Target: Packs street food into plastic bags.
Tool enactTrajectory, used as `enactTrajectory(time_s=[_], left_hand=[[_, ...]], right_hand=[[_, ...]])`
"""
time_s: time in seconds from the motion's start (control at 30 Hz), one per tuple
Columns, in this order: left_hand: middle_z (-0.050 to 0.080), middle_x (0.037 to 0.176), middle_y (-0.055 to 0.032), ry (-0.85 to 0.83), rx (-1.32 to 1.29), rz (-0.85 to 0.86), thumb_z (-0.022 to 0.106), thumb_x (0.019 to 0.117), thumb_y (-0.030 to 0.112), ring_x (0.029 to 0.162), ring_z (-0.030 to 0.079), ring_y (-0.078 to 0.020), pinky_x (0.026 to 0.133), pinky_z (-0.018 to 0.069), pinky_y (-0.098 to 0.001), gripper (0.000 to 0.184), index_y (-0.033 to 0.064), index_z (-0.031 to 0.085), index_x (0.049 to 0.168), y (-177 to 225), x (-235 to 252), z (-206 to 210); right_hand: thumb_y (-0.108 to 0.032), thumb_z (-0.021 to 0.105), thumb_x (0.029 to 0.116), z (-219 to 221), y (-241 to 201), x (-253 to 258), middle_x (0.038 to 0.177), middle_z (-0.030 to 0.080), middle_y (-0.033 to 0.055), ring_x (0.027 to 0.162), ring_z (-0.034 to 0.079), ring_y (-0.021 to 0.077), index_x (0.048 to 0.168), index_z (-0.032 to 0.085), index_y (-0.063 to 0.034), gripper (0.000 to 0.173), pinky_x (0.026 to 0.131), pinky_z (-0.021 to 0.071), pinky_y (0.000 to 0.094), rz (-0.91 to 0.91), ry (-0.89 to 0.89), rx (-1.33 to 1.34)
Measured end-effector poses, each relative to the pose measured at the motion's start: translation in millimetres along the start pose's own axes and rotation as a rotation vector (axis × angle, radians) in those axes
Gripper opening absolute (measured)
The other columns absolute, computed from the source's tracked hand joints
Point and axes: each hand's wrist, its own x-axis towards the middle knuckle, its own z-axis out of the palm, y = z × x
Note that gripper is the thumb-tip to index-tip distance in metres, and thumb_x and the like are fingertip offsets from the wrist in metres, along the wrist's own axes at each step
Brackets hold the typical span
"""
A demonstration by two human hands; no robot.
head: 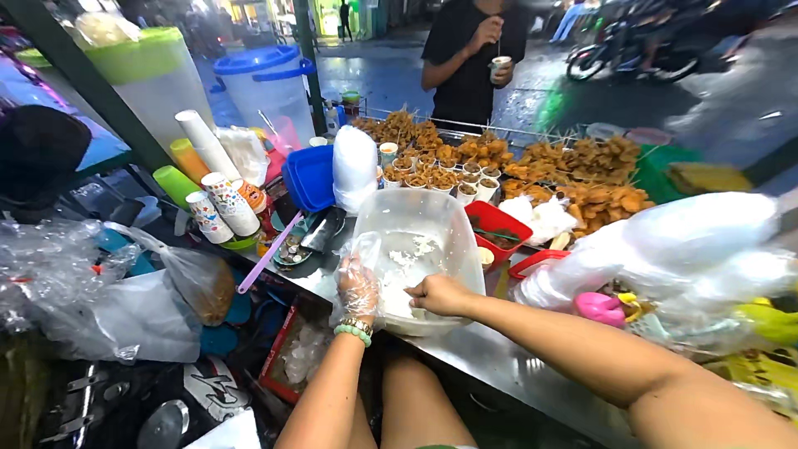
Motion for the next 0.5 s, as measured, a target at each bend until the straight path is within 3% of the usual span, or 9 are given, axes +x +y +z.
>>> enactTrajectory(time_s=[0.07, 0.17, 0.33, 0.5], left_hand=[[0.051, 0.151, -0.0222, -0.002, 0.002, -0.006, 0.05, 0.1048, 0.011, 0.14, 0.05, -0.0328, 0.118, 0.0378, -0.0413, 0.044, -0.001, 0.051, 0.147, 1.2, -1.0, -0.8], [0.05, 0.151, -0.0227, 0.007, 0.007, -0.002, 0.049, 0.1047, 0.011, 0.14, 0.05, -0.0329, 0.118, 0.0377, -0.0416, 0.044, -0.0014, 0.051, 0.147, 1.0, -0.7, 0.4], [0.053, 0.148, -0.0233, 0.023, -0.015, 0.023, 0.047, 0.1059, 0.011, 0.139, 0.051, -0.0341, 0.118, 0.0368, -0.0425, 0.042, -0.0022, 0.053, 0.145, -2.9, 0.7, 1.2], [0.054, 0.146, -0.0248, -0.035, -0.106, -0.023, 0.046, 0.1078, 0.016, 0.14, 0.049, -0.0352, 0.119, 0.0354, -0.0442, 0.043, -0.0028, 0.052, 0.146, -2.0, 9.5, -7.7]], right_hand=[[-0.034, 0.057, 0.1045, 3.6, 1.7, 5.5, 0.109, 0.072, 0.019, 0.104, 0.067, 0.0365, 0.129, 0.072, -0.01, 0.037, 0.089, 0.0476, 0.0645, -0.008, -0.017, 0.091], [-0.027, 0.062, 0.1031, 6.4, 6.1, 10.4, 0.091, 0.069, 0.014, 0.08, 0.061, 0.0231, 0.123, 0.073, -0.0043, 0.032, 0.077, 0.0482, 0.0485, -0.026, -0.033, 0.213], [-0.025, 0.064, 0.1026, -5.9, 9.5, 0.9, 0.079, 0.061, 0.0013, 0.063, 0.047, 0.0065, 0.132, 0.068, -0.0062, 0.035, 0.063, 0.0413, 0.029, 0.059, -0.04, 0.376], [-0.024, 0.064, 0.1024, -36.4, 15.5, -24.5, 0.08, 0.061, 0.0006, 0.063, 0.044, 0.006, 0.133, 0.067, -0.0069, 0.035, 0.063, 0.0398, 0.0283, 0.078, 0.031, 0.331]])
